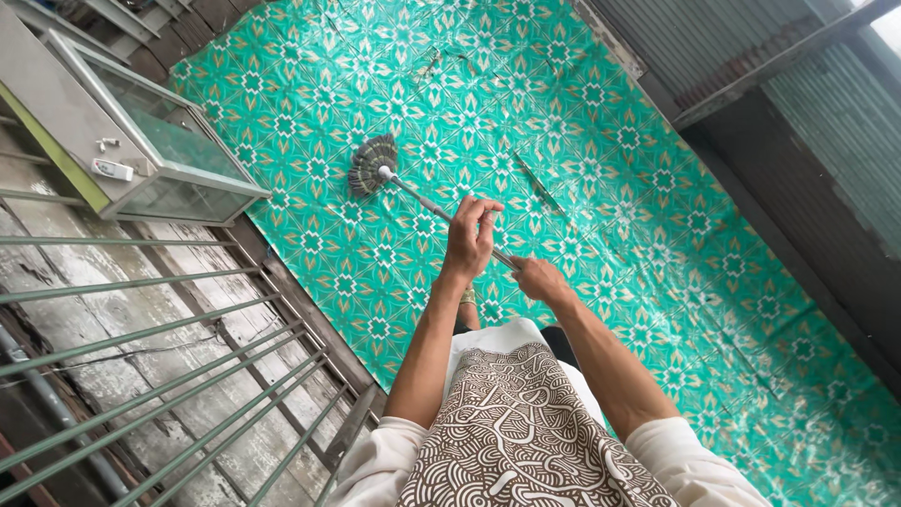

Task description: The person mops a green patterned tiled floor using a spin mop. They move the mop back and forth across the surface, covering the area systematically.

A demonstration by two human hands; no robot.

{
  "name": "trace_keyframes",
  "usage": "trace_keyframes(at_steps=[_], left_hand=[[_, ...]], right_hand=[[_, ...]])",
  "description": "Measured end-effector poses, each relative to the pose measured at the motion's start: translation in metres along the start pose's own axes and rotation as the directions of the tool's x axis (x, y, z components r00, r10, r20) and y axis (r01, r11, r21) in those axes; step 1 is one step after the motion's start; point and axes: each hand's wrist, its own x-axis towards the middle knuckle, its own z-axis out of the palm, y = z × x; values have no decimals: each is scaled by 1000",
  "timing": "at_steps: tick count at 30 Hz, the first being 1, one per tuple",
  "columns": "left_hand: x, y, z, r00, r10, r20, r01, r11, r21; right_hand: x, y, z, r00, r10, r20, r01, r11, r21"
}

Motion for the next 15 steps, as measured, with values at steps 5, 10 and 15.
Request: trace_keyframes(at_steps=[5, 10, 15], left_hand=[[3, 3, 11, 992, -123, 22, 124, 990, -72], [2, 9, 29, 999, -39, 3, 40, 997, -63], [12, 5, 41, 972, -236, 8, 236, 972, 8]], right_hand=[[2, 41, -17, 996, 6, -89, -4, 1000, 15], [23, 85, -18, 985, 64, -163, -50, 995, 87], [64, 119, -21, 955, 85, -285, -54, 992, 114]])
